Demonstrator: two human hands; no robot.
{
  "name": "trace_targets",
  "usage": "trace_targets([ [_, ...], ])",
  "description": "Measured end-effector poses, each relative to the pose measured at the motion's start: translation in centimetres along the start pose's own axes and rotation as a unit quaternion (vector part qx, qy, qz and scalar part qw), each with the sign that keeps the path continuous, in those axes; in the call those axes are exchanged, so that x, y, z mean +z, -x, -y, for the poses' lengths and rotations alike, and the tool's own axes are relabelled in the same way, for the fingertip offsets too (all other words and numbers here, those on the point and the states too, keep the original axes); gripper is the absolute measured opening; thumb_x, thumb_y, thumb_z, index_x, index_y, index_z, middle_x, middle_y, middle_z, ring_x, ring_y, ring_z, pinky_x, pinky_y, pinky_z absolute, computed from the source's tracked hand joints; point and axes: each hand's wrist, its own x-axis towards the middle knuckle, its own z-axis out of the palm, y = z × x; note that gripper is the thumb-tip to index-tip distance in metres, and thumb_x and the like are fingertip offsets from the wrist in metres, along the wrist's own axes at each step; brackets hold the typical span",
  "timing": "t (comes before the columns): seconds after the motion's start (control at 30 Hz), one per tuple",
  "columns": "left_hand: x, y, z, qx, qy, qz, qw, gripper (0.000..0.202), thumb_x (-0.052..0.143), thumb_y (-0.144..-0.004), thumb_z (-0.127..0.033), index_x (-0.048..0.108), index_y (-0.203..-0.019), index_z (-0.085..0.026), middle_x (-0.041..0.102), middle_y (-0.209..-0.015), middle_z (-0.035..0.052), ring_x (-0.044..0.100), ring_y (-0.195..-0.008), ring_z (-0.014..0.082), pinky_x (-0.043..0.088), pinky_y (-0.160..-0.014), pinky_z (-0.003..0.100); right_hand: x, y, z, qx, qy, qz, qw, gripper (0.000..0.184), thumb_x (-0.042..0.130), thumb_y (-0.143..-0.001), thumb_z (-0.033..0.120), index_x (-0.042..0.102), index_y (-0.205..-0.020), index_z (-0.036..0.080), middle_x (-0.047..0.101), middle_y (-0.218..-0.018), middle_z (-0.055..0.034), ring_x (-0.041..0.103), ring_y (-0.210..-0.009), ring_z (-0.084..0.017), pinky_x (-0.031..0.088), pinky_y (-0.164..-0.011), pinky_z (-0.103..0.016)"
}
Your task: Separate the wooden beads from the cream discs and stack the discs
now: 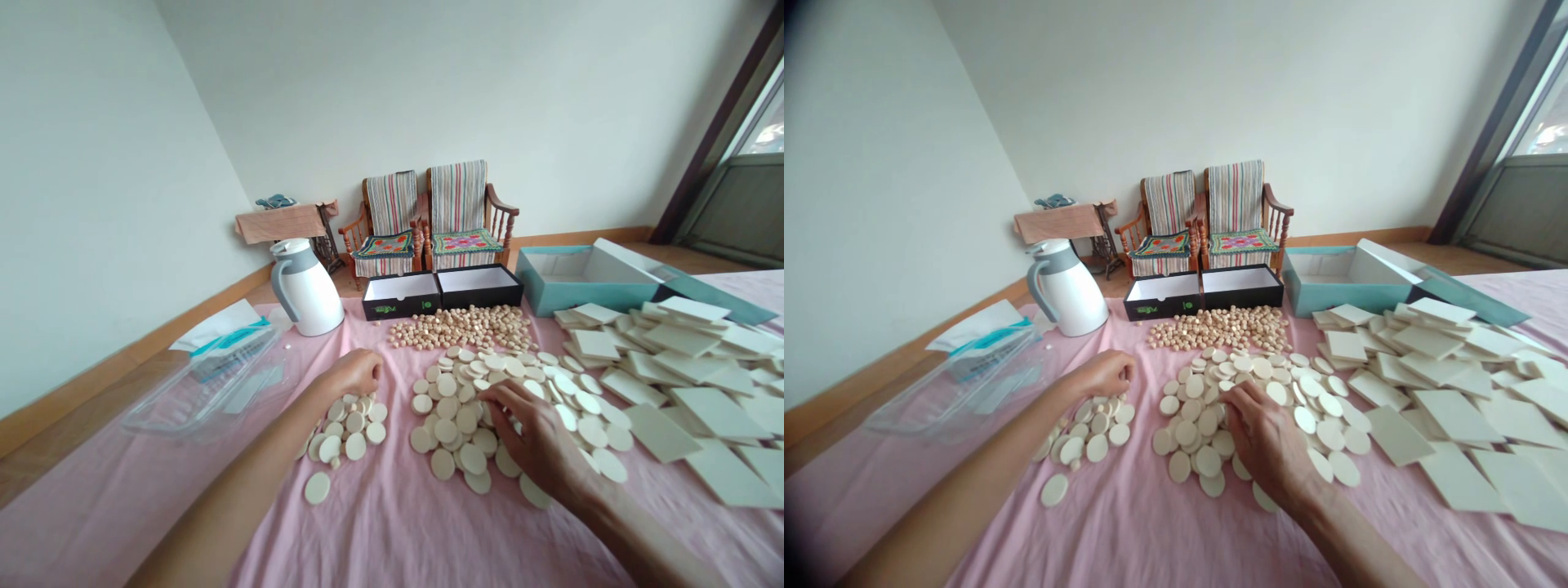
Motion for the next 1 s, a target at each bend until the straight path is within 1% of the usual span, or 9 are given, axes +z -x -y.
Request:
trace_targets([
  [0.07,0.2,-1.3,-0.4,-0.003,0.008,-0.034,0.999,0.013,0.056,-0.061,-0.008,0.064,-0.064,-0.018,0.068,-0.068,-0.0004,0.061,-0.065,0.0138,0.043,-0.058,0.02,0.0,0.0,0.0,-0.002,-0.001,-0.004,1.0,0.023,0.041,-0.087,0.02,0.062,-0.092,0.022,0.063,-0.087,-0.0033,0.06,-0.068,-0.012,0.048,-0.064,-0.024],
  [0.17,-0.2,-3.1,-1.0,-0.011,0.044,-0.131,0.99,0.021,0.05,-0.073,-0.013,0.064,-0.088,-0.017,0.069,-0.086,0.0027,0.062,-0.074,0.0131,0.046,-0.068,0.021,-0.1,-0.1,0.0,-0.001,-0.001,-0.003,1.0,0.022,0.041,-0.087,0.02,0.062,-0.093,0.021,0.062,-0.088,-0.0037,0.06,-0.069,-0.013,0.048,-0.065,-0.025],
  [0.27,-1.1,-3.7,-0.6,-0.017,0.088,-0.205,0.975,0.02,0.05,-0.075,-0.015,0.063,-0.091,-0.018,0.069,-0.085,0.0021,0.063,-0.071,0.0122,0.048,-0.068,0.021,-0.1,-0.1,0.2,0.008,0.0,0.003,1.0,0.022,0.04,-0.088,0.019,0.061,-0.094,0.021,0.061,-0.089,-0.0037,0.06,-0.071,-0.013,0.048,-0.065,-0.025],
  [0.3,-1.3,-3.6,-0.2,-0.023,0.085,-0.201,0.976,0.019,0.051,-0.075,-0.016,0.064,-0.089,-0.018,0.069,-0.084,0.0015,0.063,-0.07,0.0122,0.048,-0.067,0.021,-0.1,-0.1,0.2,0.011,0.001,0.006,1.0,0.022,0.04,-0.088,0.019,0.061,-0.093,0.021,0.061,-0.089,-0.0037,0.06,-0.071,-0.013,0.047,-0.066,-0.025],
  [0.47,-1.4,-1.3,3.3,-0.075,0.002,-0.095,0.993,0.012,0.057,-0.069,-0.017,0.066,-0.077,-0.018,0.07,-0.079,0.001,0.063,-0.073,0.0147,0.045,-0.065,0.021,0.0,0.0,0.3,0.023,0.002,0.024,0.999,0.021,0.04,-0.088,0.02,0.06,-0.093,0.021,0.06,-0.089,-0.0037,0.058,-0.072,-0.014,0.047,-0.067,-0.026],
  [0.67,-0.2,1.1,5.3,-0.121,-0.041,-0.068,0.989,0.007,0.061,-0.063,-0.019,0.065,-0.069,-0.019,0.068,-0.072,0.0015,0.061,-0.07,0.0162,0.041,-0.061,0.022,0.0,0.1,0.1,0.028,-0.004,0.031,0.999,0.021,0.039,-0.089,0.021,0.059,-0.094,0.022,0.06,-0.09,-0.0034,0.058,-0.072,-0.014,0.046,-0.067,-0.026],
  [0.87,-0.6,1.2,4.0,-0.144,-0.051,-0.078,0.985,0.009,0.058,-0.063,-0.017,0.064,-0.069,-0.018,0.068,-0.075,0.0038,0.062,-0.075,0.0187,0.042,-0.064,0.024,0.1,0.1,0.0,0.026,-0.012,0.026,0.999,0.021,0.04,-0.089,0.023,0.06,-0.094,0.023,0.06,-0.091,-0.0026,0.058,-0.072,-0.013,0.046,-0.067,-0.026],
  [0.93,-1.0,1.1,2.6,-0.126,-0.024,-0.077,0.989,0.01,0.058,-0.065,-0.019,0.065,-0.072,-0.018,0.069,-0.077,0.003,0.062,-0.075,0.0174,0.044,-0.065,0.023,0.1,0.0,0.0,0.027,-0.013,0.024,0.999,0.021,0.04,-0.089,0.023,0.06,-0.095,0.023,0.059,-0.091,-0.0026,0.058,-0.072,-0.013,0.045,-0.067,-0.026],
  [1.0,-1.5,1.1,0.9,-0.074,0.068,-0.06,0.993,0.016,0.058,-0.07,-0.024,0.065,-0.081,-0.016,0.069,-0.079,0.003,0.062,-0.073,0.0157,0.045,-0.063,0.022,0.2,0.0,0.0,0.024,-0.014,0.023,0.999,0.021,0.039,-0.09,0.023,0.059,-0.095,0.022,0.059,-0.091,-0.0027,0.058,-0.073,-0.013,0.045,-0.067,-0.026],
])
